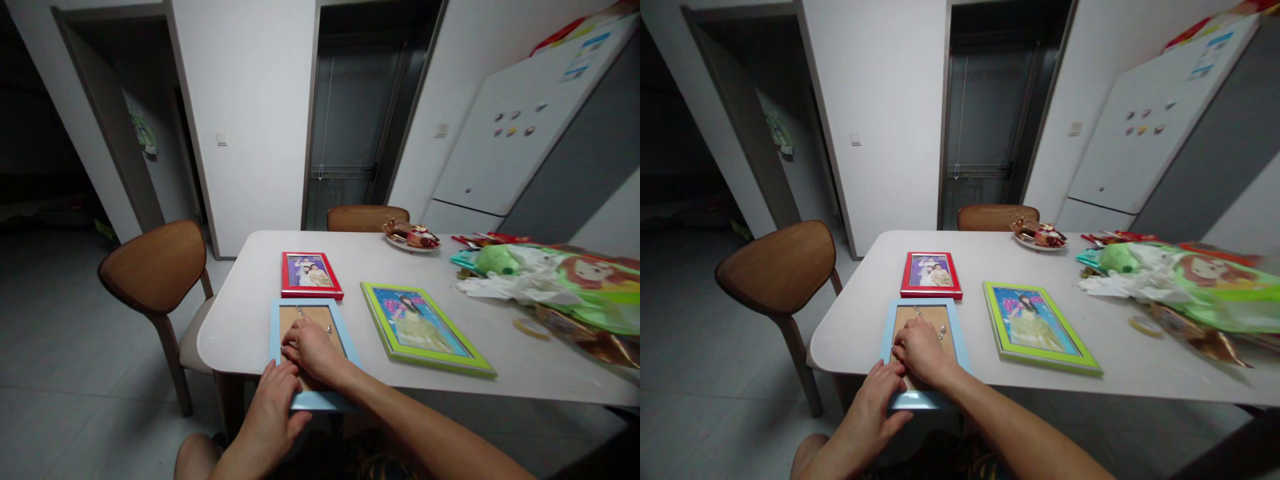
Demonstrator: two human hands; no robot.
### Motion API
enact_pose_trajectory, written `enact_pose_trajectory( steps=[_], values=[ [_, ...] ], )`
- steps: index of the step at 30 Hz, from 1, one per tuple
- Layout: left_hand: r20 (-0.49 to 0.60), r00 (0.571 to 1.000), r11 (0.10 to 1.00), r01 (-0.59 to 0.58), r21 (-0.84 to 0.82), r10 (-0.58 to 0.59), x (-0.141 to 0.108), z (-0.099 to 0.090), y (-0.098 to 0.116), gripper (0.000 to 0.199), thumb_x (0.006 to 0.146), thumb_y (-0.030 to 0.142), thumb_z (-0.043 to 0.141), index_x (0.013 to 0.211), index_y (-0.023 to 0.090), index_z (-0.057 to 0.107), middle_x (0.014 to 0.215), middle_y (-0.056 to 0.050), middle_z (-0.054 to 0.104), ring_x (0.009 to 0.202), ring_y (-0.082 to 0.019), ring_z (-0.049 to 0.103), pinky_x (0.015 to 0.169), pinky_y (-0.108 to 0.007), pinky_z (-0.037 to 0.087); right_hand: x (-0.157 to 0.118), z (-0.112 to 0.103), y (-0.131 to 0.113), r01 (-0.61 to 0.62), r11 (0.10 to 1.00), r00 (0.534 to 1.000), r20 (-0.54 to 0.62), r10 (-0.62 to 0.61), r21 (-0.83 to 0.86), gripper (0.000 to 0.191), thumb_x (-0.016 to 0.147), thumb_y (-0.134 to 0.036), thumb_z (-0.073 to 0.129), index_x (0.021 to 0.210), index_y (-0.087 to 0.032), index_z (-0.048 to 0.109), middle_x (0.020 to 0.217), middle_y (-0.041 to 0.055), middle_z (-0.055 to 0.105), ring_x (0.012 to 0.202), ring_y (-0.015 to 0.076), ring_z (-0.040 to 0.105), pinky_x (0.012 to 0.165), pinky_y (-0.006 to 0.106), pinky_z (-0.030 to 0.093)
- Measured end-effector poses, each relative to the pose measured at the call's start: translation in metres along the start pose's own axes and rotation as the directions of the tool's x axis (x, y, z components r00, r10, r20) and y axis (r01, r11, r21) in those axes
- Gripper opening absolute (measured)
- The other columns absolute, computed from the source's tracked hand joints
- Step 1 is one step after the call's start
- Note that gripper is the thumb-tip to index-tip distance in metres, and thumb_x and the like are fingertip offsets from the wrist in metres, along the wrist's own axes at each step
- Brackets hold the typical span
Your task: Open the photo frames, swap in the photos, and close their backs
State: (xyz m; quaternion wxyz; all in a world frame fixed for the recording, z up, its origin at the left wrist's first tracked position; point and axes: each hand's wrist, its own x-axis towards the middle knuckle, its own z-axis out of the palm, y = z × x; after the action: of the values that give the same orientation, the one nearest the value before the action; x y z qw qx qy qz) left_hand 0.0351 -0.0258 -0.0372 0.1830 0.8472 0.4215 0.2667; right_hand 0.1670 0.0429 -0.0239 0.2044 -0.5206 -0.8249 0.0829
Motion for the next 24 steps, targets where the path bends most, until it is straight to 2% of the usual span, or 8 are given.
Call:
enact_pose_trajectory(
  steps=[5,10,13,17,21,24],
  values=[
    [-0.012,1.000,1.000,0.014,-0.001,-0.014,0.001,0.000,0.002,0.023,0.060,0.009,0.059,0.077,0.019,0.047,0.103,-0.010,0.056,0.104,-0.026,0.048,0.095,-0.053,0.026,0.006,0.007,0.001,-0.044,0.998,0.999,-0.023,0.043,-0.036,0.017,0.074,-0.024,0.050,0.073,-0.016,0.065,0.072,0.0051,0.060,0.072,0.0140,0.051,0.066,0.023,0.035],
    [-0.009,1.000,1.000,0.010,-0.023,-0.010,0.001,0.000,0.002,0.026,0.059,0.007,0.060,0.078,0.019,0.047,0.107,-0.010,0.055,0.106,-0.026,0.047,0.096,-0.054,0.026,0.013,0.001,0.016,-0.098,0.994,0.994,-0.059,0.095,-0.048,0.026,0.081,-0.030,0.040,0.079,-0.017,0.063,0.077,0.0042,0.059,0.073,0.0125,0.051,0.067,0.022,0.035],
    [0.003,1.000,0.999,0.008,-0.042,-0.008,0.001,-0.001,0.000,0.027,0.059,0.007,0.061,0.078,0.019,0.047,0.107,-0.010,0.055,0.106,-0.025,0.047,0.096,-0.051,0.026,0.019,-0.003,0.033,-0.211,0.973,0.973,-0.119,0.199,-0.096,0.029,0.082,-0.028,0.037,0.086,-0.015,0.063,0.081,0.0076,0.057,0.079,0.0156,0.050,0.071,0.025,0.034],
    [0.006,1.000,0.998,-0.012,-0.067,0.013,0.002,0.000,-0.003,0.028,0.059,0.009,0.063,0.079,0.019,0.047,0.106,-0.008,0.055,0.106,-0.024,0.046,0.097,-0.049,0.025,0.025,-0.001,0.048,-0.274,0.954,0.958,-0.121,0.260,-0.123,0.027,0.080,-0.027,0.040,0.092,-0.018,0.063,0.086,0.0102,0.054,0.085,0.0207,0.047,0.072,0.030,0.034],
    [0.009,1.000,0.997,-0.017,-0.078,0.018,0.004,0.000,-0.004,0.028,0.060,0.009,0.063,0.080,0.020,0.047,0.106,-0.007,0.055,0.106,-0.023,0.046,0.097,-0.050,0.024,0.028,0.002,0.047,-0.297,0.947,0.952,-0.115,0.284,-0.122,0.028,0.078,-0.026,0.041,0.097,-0.023,0.061,0.088,0.0089,0.054,0.086,0.0214,0.047,0.071,0.031,0.034],
    [0.025,1.000,0.997,-0.003,-0.076,0.005,0.006,-0.002,-0.004,0.027,0.059,0.010,0.063,0.080,0.020,0.048,0.104,-0.007,0.056,0.104,-0.023,0.047,0.096,-0.050,0.024,0.025,-0.005,0.045,-0.284,0.952,0.955,-0.116,0.272,-0.112,0.029,0.077,-0.027,0.043,0.101,-0.023,0.059,0.089,0.0082,0.055,0.086,0.0206,0.048,0.071,0.031,0.035]
  ],
)
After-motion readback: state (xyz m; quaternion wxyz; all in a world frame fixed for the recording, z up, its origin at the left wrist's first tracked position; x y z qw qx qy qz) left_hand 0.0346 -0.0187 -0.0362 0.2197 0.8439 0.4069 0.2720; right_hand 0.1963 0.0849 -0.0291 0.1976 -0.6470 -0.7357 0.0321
